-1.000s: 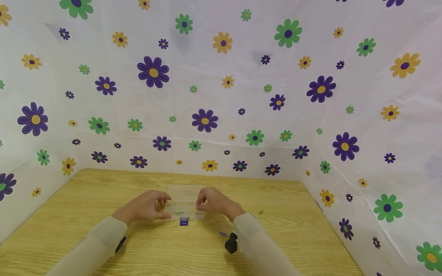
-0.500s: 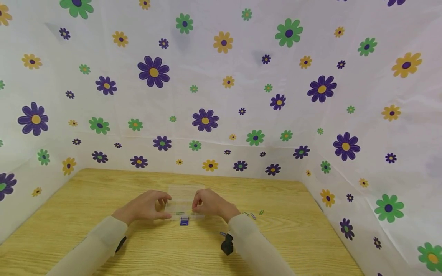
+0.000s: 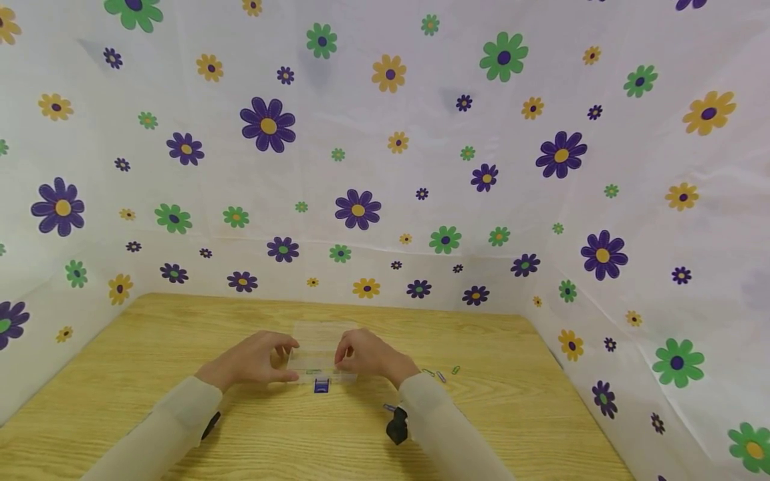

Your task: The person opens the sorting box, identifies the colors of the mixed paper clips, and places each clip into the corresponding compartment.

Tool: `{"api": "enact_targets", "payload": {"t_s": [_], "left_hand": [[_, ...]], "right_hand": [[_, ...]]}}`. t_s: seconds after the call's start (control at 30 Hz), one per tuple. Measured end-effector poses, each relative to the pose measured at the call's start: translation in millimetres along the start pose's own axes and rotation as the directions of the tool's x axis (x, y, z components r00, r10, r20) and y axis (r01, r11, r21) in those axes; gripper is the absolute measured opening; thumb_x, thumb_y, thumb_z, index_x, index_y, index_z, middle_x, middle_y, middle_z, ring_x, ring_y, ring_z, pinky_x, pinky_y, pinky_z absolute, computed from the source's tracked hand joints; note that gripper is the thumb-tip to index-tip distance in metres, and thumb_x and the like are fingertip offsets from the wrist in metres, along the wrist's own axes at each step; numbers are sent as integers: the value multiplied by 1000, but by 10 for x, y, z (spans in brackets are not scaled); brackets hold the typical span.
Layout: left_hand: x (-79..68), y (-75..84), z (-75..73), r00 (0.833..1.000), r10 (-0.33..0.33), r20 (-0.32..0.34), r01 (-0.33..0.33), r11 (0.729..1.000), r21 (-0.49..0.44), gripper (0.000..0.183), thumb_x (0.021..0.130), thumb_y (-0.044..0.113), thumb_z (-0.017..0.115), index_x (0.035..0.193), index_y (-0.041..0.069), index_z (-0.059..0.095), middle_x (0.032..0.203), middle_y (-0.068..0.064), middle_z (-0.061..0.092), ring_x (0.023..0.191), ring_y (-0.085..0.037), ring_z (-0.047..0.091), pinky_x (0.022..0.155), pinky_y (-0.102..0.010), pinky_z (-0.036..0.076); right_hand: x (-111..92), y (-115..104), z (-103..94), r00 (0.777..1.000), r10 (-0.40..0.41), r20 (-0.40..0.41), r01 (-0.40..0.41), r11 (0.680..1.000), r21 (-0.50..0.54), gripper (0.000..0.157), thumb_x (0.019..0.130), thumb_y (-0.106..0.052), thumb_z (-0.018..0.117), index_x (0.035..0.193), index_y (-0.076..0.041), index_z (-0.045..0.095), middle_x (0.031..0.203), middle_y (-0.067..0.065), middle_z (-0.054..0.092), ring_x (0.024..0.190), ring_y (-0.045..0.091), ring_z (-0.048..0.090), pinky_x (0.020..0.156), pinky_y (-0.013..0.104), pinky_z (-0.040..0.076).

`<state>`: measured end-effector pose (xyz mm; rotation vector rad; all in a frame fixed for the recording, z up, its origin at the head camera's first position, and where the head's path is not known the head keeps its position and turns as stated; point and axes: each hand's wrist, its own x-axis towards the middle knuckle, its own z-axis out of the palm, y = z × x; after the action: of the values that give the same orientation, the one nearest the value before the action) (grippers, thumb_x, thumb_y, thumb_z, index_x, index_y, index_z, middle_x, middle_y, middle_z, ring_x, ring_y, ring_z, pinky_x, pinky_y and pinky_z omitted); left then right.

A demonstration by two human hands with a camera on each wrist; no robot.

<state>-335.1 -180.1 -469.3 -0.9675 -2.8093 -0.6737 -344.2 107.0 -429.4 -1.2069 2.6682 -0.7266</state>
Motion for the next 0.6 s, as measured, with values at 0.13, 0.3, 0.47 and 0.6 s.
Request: {"api": "enact_targets", "payload": {"t_s": [0.13, 0.3, 0.47, 0.6], "left_hand": [[-14, 11, -1, 1000, -18, 8, 18, 1000, 4, 69, 80, 57, 82, 123, 5, 70, 105, -4, 74, 94, -18, 66, 85, -40, 57], [-17, 30, -31, 1000, -23, 6, 23, 1000, 6, 68, 80, 56, 83, 123, 5, 70, 105, -4, 74, 94, -17, 66, 86, -40, 57], [-16, 41, -51, 1000, -25, 10, 25, 1000, 4, 69, 80, 56, 83, 123, 5, 70, 106, -3, 74, 94, -18, 66, 86, -40, 57], [-18, 40, -42, 999, -27, 16, 27, 1000, 5, 69, 80, 56, 83, 124, 4, 70, 106, -4, 74, 95, -18, 66, 87, -40, 57]], "right_hand": [[-37, 32, -23, 1000, -12, -5, 12, 1000, 7, 5, 94, -9, 73, 93, -5, 77, 97, 5, 72, 94, 22, 67, 92, 44, 58], [-82, 68, -108, 1000, -26, -17, 26, 1000, 0, 5, 95, -7, 72, 95, -5, 76, 100, 7, 73, 95, 23, 68, 92, 46, 58], [-130, 104, -191, 1000, -19, -23, 19, 1000, 5, 6, 95, -8, 72, 97, -5, 76, 101, 8, 73, 96, 25, 68, 90, 48, 58], [-175, 146, -218, 1000, 2, -25, -2, 1000, 1, 5, 95, -10, 73, 96, -7, 76, 100, 6, 74, 96, 24, 68, 89, 48, 59]]}}
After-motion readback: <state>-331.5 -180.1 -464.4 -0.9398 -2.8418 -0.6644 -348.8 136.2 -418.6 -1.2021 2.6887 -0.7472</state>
